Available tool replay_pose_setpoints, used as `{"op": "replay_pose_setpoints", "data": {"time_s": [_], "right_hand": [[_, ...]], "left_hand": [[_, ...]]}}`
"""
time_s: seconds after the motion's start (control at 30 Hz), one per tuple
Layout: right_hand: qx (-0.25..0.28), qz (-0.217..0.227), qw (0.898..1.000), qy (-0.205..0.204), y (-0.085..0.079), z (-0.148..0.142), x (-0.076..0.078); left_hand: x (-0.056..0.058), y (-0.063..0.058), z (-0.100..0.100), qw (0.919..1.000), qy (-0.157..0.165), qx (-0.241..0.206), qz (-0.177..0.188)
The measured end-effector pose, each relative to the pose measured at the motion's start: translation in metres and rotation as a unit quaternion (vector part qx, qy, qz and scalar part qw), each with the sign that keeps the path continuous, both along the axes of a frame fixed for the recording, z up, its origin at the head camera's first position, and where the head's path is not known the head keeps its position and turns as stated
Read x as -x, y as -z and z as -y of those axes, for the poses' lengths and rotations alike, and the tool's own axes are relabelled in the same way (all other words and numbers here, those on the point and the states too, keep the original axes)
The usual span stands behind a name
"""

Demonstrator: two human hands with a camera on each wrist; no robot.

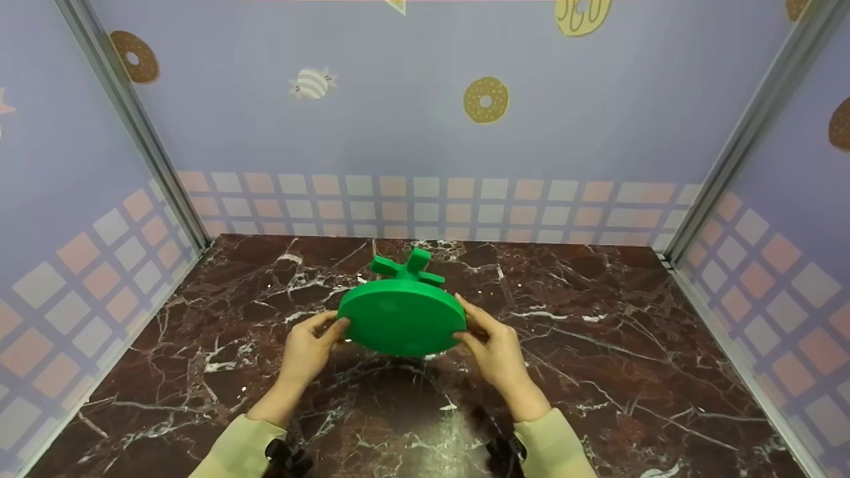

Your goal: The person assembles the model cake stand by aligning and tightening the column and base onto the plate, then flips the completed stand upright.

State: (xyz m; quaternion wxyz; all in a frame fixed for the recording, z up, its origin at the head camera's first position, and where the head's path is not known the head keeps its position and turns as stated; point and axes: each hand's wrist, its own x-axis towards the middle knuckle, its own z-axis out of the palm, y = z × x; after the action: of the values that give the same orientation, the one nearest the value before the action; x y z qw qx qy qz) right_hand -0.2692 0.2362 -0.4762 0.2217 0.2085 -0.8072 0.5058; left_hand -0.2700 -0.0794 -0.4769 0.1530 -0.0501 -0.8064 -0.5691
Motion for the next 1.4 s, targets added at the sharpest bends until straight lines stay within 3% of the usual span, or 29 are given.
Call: {"op": "replay_pose_setpoints", "data": {"time_s": [0.13,0.27,0.37,0.5,0.63,0.77,0.93,1.1,1.3,1.4], "right_hand": [[0.036,0.012,0.999,-0.023,-0.004,-0.002,-0.001],[0.067,0.030,0.997,-0.032,-0.006,-0.004,-0.001],[0.077,0.040,0.996,-0.027,-0.007,-0.006,0.000],[0.098,0.064,0.993,-0.012,-0.009,-0.007,0.000],[0.118,0.104,0.987,0.006,-0.011,-0.007,0.000],[0.145,0.161,0.976,0.009,-0.014,-0.008,0.000],[0.166,0.223,0.961,-0.002,-0.017,-0.011,0.000],[0.162,0.253,0.954,-0.009,-0.017,-0.014,0.001],[0.166,0.282,0.945,-0.005,-0.015,-0.015,0.002],[0.177,0.289,0.941,-0.007,-0.015,-0.014,0.003]], "left_hand": [[-0.002,-0.001,-0.001,0.9996,0.027,-0.011,0.003],[-0.005,-0.001,-0.001,0.9988,0.023,0.042,-0.011],[-0.005,-0.001,-0.003,0.9978,0.027,0.057,-0.020],[-0.004,0.000,-0.004,0.9973,0.063,0.014,-0.037],[-0.002,0.000,-0.004,0.9915,0.114,-0.054,-0.034],[0.001,-0.001,-0.003,0.9795,0.159,-0.122,-0.016],[0.003,-0.006,0.000,0.9592,0.198,-0.199,0.032],[0.004,-0.007,0.004,0.9514,0.209,-0.213,0.075],[0.005,-0.007,0.006,0.9474,0.213,-0.214,0.108],[0.006,-0.007,0.005,0.9480,0.199,-0.221,0.112]]}}
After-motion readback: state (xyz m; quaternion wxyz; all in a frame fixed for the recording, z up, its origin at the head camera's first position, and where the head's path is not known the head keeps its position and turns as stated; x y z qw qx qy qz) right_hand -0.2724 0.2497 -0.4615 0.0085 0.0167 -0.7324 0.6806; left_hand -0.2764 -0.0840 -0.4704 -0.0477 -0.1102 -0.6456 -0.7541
